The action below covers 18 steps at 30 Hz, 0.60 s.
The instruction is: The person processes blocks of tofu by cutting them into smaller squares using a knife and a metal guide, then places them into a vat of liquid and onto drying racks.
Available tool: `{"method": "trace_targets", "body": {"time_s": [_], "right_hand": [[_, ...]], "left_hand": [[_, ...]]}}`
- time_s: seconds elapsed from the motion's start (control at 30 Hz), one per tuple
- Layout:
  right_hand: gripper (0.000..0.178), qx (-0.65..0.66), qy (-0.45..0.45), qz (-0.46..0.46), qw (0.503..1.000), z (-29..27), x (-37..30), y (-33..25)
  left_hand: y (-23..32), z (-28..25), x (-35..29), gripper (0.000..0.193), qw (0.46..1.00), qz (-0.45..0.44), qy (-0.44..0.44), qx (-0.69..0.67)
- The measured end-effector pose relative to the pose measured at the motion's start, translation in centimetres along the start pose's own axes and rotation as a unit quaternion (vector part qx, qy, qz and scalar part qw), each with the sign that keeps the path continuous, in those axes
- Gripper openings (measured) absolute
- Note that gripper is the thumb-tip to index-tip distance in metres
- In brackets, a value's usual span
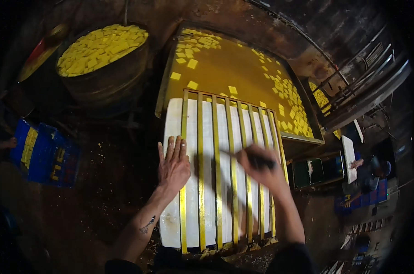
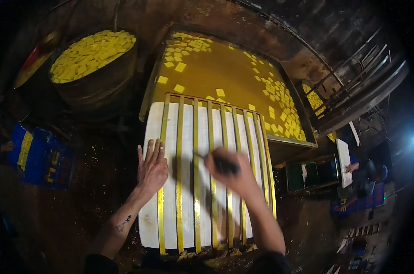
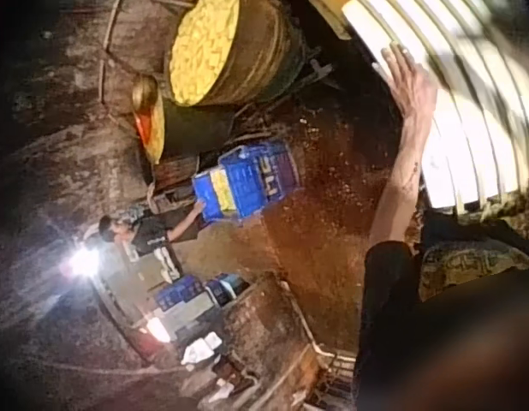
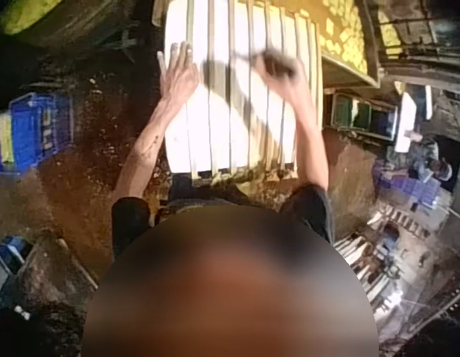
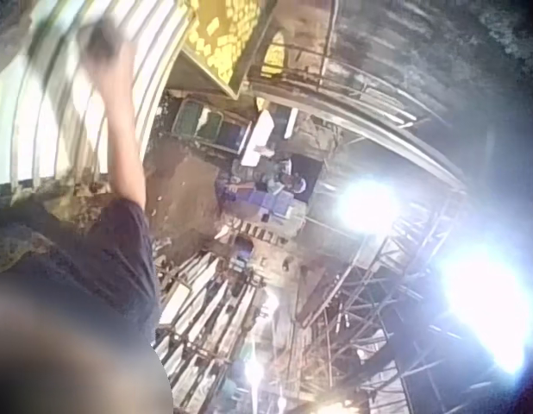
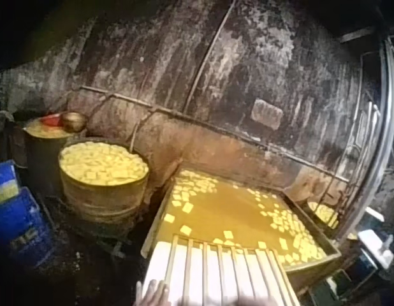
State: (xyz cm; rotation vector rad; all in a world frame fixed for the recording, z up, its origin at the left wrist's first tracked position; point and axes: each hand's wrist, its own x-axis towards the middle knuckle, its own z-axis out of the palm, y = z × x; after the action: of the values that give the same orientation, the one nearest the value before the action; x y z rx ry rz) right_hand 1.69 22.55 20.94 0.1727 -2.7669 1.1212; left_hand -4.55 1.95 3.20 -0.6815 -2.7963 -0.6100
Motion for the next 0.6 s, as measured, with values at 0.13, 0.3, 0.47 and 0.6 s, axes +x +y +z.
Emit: {"method": "trace_targets", "body": {"time_s": [0.13, 0.3, 0.47, 0.6], "right_hand": [[0.014, -0.160, 0.125, -0.089, 0.975, 2.5, 16.2, 10.5], [0.013, -0.185, 0.064, -0.080, 0.977, 4.7, 13.7, 11.3], [0.017, 0.066, -0.173, 0.107, 0.977, 4.4, -9.4, 0.6], [0.026, 0.066, -0.319, 0.205, 0.923, 2.3, -14.2, -2.8]], "left_hand": [[3.0, 0.6, 0.6, 0.053, 0.999, 0.019, 0.003, -0.033], [1.9, 0.1, 0.3, 0.051, 1.000, 0.000, -0.007, -0.016], [-0.1, 0.6, 0.0, 0.052, 1.000, -0.009, 0.018, -0.010], [1.3, 0.7, 0.8, 0.052, 0.999, 0.003, 0.020, -0.024]]}}
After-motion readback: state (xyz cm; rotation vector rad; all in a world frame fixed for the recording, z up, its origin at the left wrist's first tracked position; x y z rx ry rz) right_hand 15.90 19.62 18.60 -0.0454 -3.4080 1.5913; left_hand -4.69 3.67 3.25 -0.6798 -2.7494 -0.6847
